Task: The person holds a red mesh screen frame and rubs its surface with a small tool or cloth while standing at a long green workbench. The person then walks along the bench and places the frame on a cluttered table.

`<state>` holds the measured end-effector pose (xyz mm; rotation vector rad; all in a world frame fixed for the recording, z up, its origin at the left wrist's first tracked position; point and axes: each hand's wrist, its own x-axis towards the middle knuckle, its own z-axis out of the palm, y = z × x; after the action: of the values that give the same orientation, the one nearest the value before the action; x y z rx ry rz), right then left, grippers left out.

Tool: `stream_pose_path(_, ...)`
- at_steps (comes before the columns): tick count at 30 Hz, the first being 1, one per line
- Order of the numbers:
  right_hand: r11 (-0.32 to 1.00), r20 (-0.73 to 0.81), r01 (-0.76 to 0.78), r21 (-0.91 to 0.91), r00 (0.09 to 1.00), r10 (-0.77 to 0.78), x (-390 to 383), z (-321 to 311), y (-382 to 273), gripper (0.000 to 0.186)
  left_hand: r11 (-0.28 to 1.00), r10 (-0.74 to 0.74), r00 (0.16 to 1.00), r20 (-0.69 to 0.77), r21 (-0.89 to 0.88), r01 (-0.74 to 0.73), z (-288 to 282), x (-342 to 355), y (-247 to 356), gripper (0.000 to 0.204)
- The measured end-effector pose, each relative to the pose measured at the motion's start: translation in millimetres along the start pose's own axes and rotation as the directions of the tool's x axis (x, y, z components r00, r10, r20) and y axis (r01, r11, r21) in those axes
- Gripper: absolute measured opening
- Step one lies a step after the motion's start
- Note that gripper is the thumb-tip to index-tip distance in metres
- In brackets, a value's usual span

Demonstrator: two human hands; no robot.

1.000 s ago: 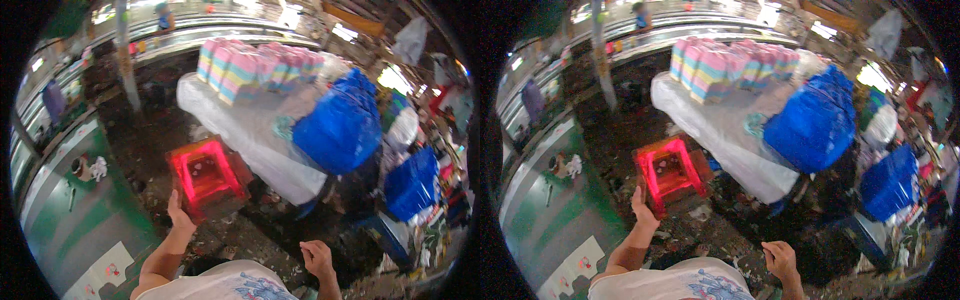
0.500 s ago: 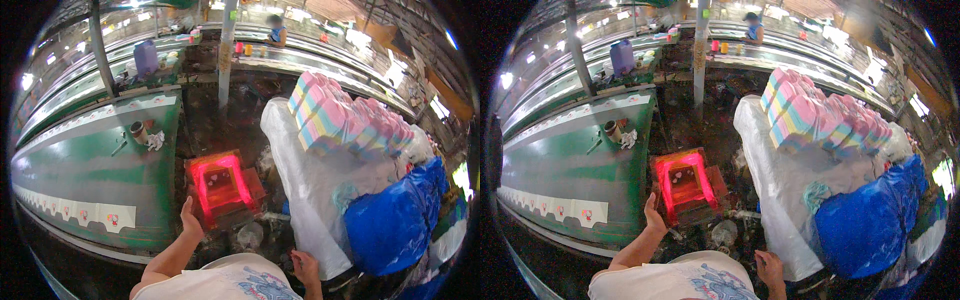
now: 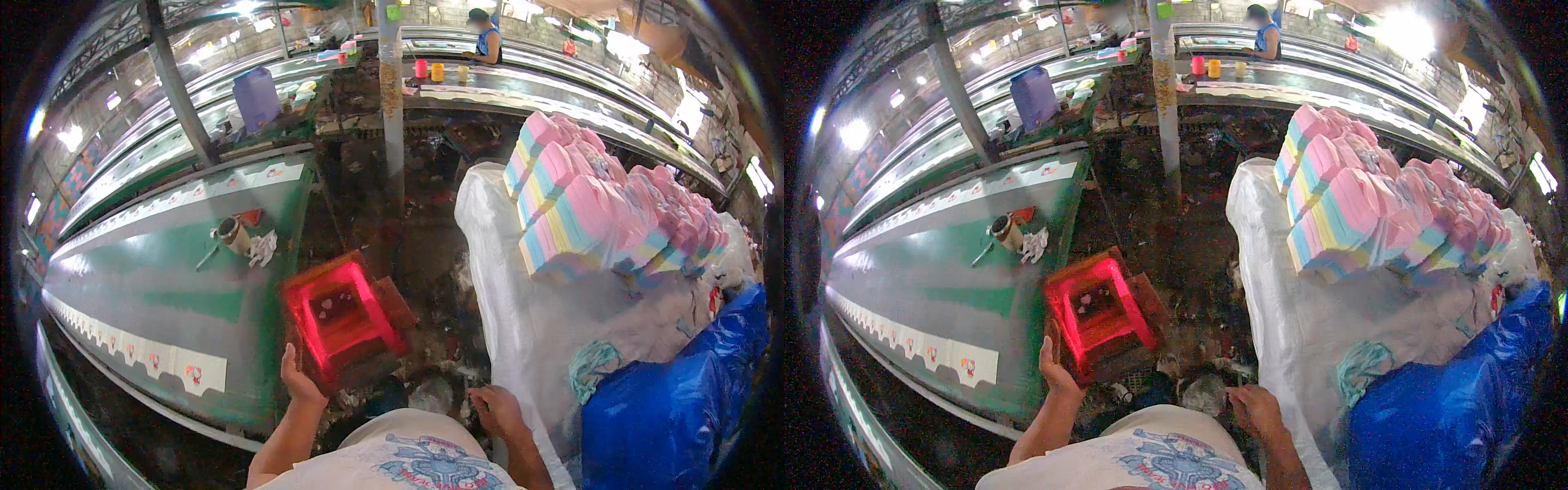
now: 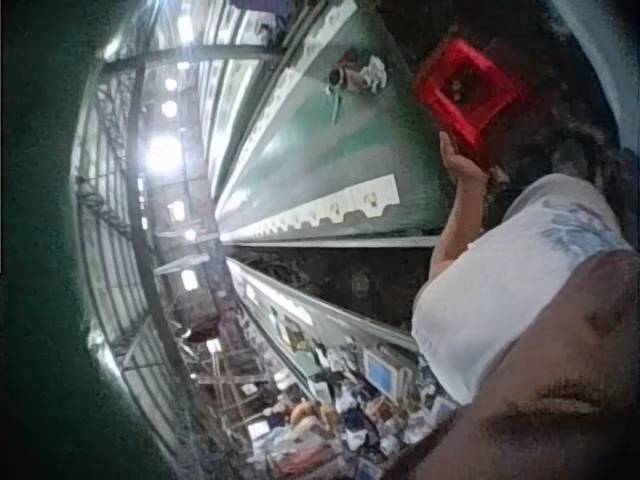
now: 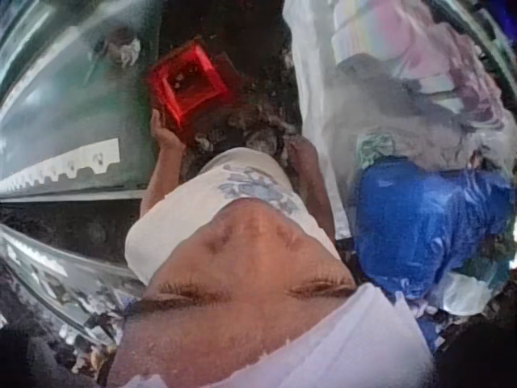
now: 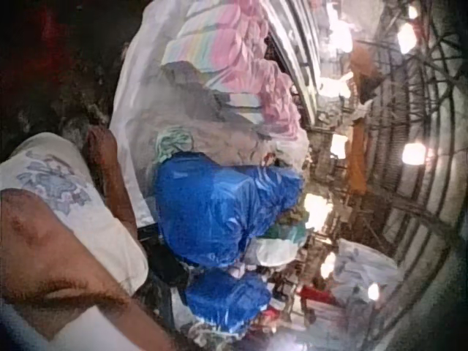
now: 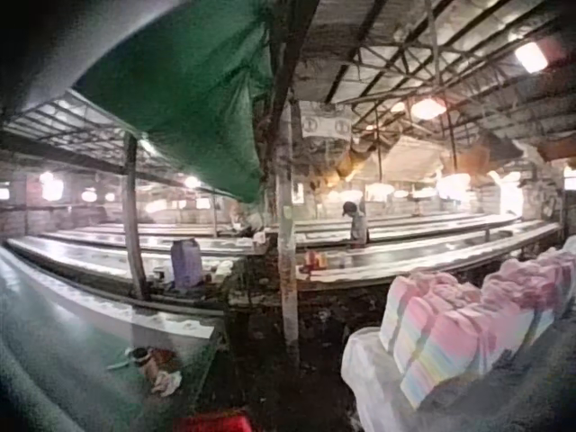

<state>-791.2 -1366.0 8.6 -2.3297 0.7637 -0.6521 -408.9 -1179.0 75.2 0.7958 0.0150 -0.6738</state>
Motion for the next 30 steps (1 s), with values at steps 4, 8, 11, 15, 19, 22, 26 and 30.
stream_pose_path(4, 0.987, 0.015, 0.161, -0.015, 0.987, -0.161, 103, 13, 30, 0.024, 0.997, 0.067, 0.997, -0.027, 0.039, -0.066, -13, 79, -12, 0.065)
stream_pose_path(8, 0.979, 0.023, 0.203, -0.026, 0.979, -0.202, 225, 22, 60, 0.022, 0.997, 0.072, 0.993, -0.098, 0.003, -0.072, 5, 188, -30, 0.063)
stream_pose_path(11, 0.972, -0.026, 0.233, -0.041, 0.972, -0.234, 312, 34, 77, 0.022, 0.998, 0.059, 0.998, 0.011, -0.014, -0.059, 51, 266, -33, 0.062)
stream_pose_path(15, 0.974, 0.070, 0.217, -0.065, 0.975, -0.212, 420, 38, 70, 0.024, 0.999, -0.040, 0.996, 0.085, 0.010, 0.040, 94, 361, -29, 0.063)
stream_pose_path(19, 0.987, 0.071, 0.153, -0.056, 0.986, -0.149, 489, 46, 87, 0.027, 0.997, -0.075, 0.989, 0.128, 0.021, 0.073, 147, 426, -29, 0.062)
stream_pose_path(22, 0.983, 0.075, 0.151, -0.105, 0.987, -0.144, 534, 45, 116, 0.026, 0.988, -0.143, 0.966, 0.216, -0.019, 0.151, 173, 476, -35, 0.062)
stream_pose_path(26, 0.985, -0.101, 0.128, -0.119, 0.985, -0.140, 613, 34, 148, 0.033, 0.991, -0.133, 0.975, 0.176, 0.037, 0.129, 206, 552, -60, 0.062)
stream_pose_path(30, 0.981, -0.411, 0.181, -0.067, 0.891, -0.193, 703, 32, 191, 0.039, 0.977, -0.212, 0.944, 0.254, 0.066, 0.202, 251, 641, -81, 0.064)
